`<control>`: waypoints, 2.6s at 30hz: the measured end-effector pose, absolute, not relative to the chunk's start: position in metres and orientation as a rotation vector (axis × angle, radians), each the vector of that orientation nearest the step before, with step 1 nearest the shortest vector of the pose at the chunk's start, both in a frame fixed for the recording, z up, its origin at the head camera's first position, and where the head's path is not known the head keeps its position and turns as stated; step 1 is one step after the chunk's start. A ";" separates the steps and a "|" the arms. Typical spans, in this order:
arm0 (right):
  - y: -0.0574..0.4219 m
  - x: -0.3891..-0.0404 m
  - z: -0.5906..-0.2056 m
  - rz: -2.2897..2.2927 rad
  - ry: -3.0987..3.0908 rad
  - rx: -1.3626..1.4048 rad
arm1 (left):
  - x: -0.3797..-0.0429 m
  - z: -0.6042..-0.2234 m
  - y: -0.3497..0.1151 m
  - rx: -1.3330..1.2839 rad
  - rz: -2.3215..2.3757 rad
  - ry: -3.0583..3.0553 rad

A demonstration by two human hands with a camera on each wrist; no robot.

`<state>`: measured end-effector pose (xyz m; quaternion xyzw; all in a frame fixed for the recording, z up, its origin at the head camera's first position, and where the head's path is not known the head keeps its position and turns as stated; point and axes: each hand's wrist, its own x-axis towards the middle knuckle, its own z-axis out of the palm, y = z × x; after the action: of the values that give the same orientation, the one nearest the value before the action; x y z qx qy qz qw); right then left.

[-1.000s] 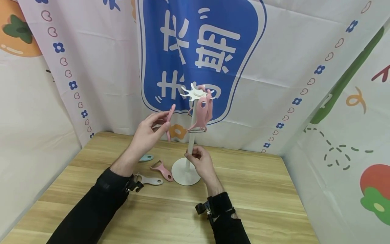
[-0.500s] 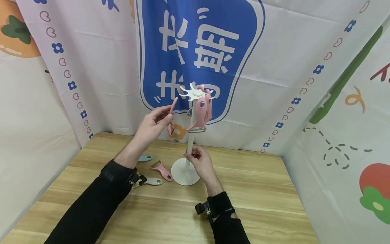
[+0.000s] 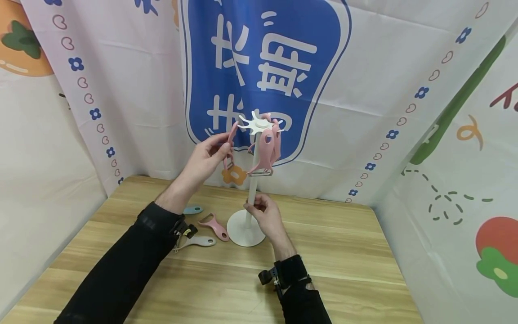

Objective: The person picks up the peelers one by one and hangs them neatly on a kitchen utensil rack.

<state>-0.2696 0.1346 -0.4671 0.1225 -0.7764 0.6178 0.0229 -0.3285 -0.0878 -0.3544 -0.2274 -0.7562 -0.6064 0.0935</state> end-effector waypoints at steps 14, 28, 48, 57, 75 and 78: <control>0.134 -0.270 -0.469 1.947 -2.389 0.402 | -0.338 -0.337 -0.081 -0.687 -1.758 -2.239; 0.135 -0.273 -0.476 1.974 -2.364 0.376 | -0.344 -0.323 -0.068 -0.679 -1.780 -2.239; 0.133 -0.275 -0.480 1.973 -2.356 0.341 | -0.342 -0.310 -0.056 -0.754 -1.694 -2.249; 0.135 -0.275 -0.478 1.981 -2.360 0.367 | -0.345 -0.317 -0.056 -0.778 -1.583 -2.276; 0.135 -0.274 -0.477 1.980 -2.368 0.374 | -0.346 -0.329 -0.057 -0.771 -1.543 -2.270; 0.135 -0.275 -0.477 1.981 -2.363 0.374 | -0.346 -0.330 -0.057 -0.758 -1.539 -2.274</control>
<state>-0.2746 0.1349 -0.4768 0.1205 -0.7606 0.6377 0.0178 -0.3462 -0.0569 -0.3303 -0.2633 -0.7897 -0.5346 0.1460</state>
